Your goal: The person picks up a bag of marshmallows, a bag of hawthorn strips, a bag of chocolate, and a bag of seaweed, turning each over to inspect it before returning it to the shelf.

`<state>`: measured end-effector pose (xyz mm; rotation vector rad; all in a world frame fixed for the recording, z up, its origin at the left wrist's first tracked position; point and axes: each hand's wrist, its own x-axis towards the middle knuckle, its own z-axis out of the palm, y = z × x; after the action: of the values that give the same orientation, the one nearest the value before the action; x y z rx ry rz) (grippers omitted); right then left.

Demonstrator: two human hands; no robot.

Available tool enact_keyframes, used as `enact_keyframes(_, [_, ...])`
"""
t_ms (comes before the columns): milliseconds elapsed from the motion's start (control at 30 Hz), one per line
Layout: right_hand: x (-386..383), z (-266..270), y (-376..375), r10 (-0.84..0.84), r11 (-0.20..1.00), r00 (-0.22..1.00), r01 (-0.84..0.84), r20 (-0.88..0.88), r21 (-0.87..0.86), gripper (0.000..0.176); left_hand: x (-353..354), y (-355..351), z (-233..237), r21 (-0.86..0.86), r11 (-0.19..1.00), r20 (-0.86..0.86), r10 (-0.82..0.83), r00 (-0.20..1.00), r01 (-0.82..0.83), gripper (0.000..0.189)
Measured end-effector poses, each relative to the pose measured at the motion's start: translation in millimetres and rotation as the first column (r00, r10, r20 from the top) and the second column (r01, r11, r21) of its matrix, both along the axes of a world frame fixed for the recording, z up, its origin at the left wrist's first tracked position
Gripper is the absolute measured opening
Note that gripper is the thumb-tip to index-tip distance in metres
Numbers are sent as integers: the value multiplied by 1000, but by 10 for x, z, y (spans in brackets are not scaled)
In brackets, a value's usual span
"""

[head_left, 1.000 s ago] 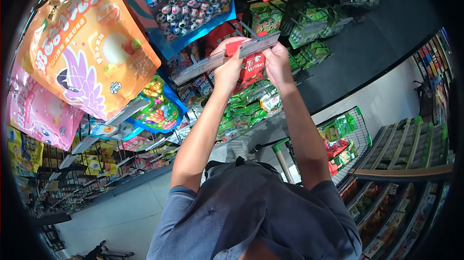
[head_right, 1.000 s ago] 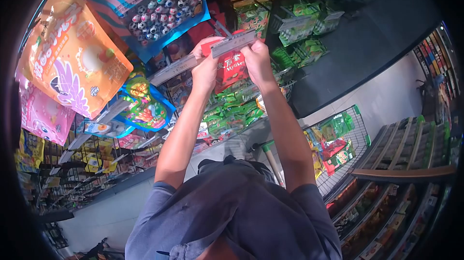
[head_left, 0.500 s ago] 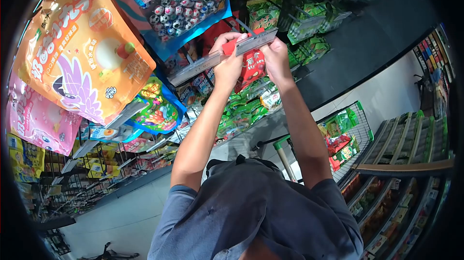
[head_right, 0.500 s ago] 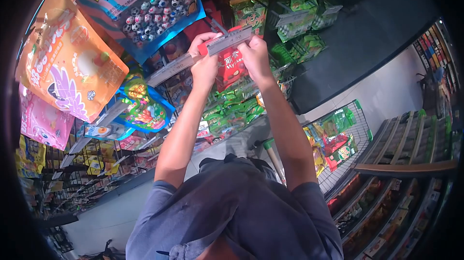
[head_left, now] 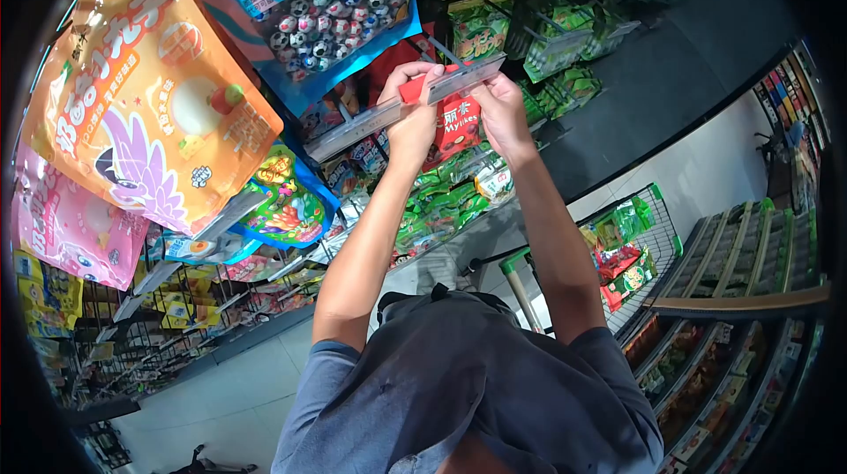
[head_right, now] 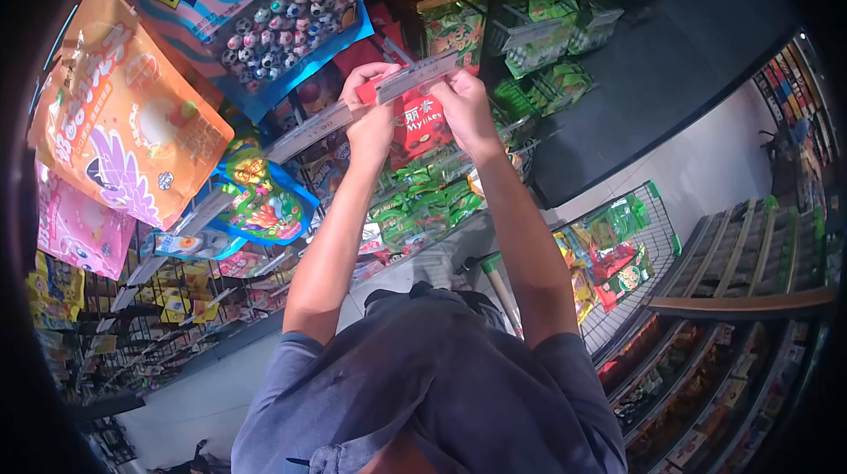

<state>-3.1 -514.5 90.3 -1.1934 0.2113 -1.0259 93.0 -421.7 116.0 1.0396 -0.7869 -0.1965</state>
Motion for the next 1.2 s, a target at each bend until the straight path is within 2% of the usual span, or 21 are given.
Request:
enact_keyframes(100, [37,36,-2,9,1000,996,-8,-83,8,19,89,-12,-43,27,998,23,53,998,-54,19])
enact_keyframes(167, [96,28,-18,-7,999,992,14,-124,52,20,100,36,3,160,978,115,119,986,-136,24])
enact_keyframes(267, [164,35,-44,-61,994,974,79,-217,74,20,107,33,-92,29,968,157,241,958,-248,30])
enact_keyframes(300, [176,-23,-63,-62,994,974,80,-217,74,20,109,36,-149,29,969,158,239,958,-247,30])
enact_keyframes(367, [223,-143,-107,-184,979,968,165,-169,-120,19,132,60,-256,19,970,101,239,966,-242,34])
enact_keyframes(400, [229,-122,-77,-183,979,969,163,-167,-123,19,65,211,-119,201,955,41,216,976,-220,31])
enact_keyframes(500, [211,-121,35,-247,969,957,238,-150,-71,20,188,215,-186,198,948,152,222,963,-250,30])
enact_keyframes(567, [223,-121,17,-261,965,943,247,-206,-91,18,213,191,-150,186,941,136,260,956,-283,30])
enact_keyframes(633, [276,-233,-111,-268,962,926,241,-265,-130,17,286,205,-87,294,907,178,258,950,-301,31])
enact_keyframes(667, [295,-292,-186,-275,958,907,230,-319,-171,16,331,144,-127,261,935,86,224,971,-239,30])
enact_keyframes(700, [313,-264,-180,-280,957,906,236,-319,-170,16,364,104,-148,262,936,87,218,972,-234,30])
enact_keyframes(767, [383,-231,-136,-232,971,955,216,-183,-105,15,424,53,-204,169,939,133,281,950,-301,27])
enact_keyframes(833, [445,-254,-127,-260,965,930,241,-260,-105,18,491,34,-282,184,931,163,287,944,-315,24])
enact_keyframes(900, [542,-360,-201,-156,985,980,164,-127,61,23,546,0,-379,121,935,175,310,934,-333,23])
enact_keyframes(933, [562,-384,-234,-182,982,954,162,-239,-101,27,545,14,-350,181,918,176,323,930,-353,24])
enact_keyframes(967, [590,-414,-255,-195,980,951,179,-241,-87,27,516,19,-324,161,943,86,282,956,-292,25])
enact_keyframes(1033, [644,-467,-325,-241,951,920,159,-308,-266,25,574,8,-299,156,932,185,299,936,-328,21])
enact_keyframes(1067, [685,-631,-466,-583,635,732,138,-354,-760,26,544,10,-278,142,933,164,307,937,-330,23])
enact_keyframes(1100, [818,-953,-618,-383,855,878,219,-287,-470,25,572,7,-310,180,915,176,332,927,-362,24])
enact_keyframes(1167, [585,-374,-22,-542,802,832,469,-121,-369,18,566,112,-321,251,863,341,344,875,-437,26])
enact_keyframes(1200, [473,-285,87,-545,812,817,459,-186,-360,20,492,147,-342,191,874,328,371,869,-446,28])
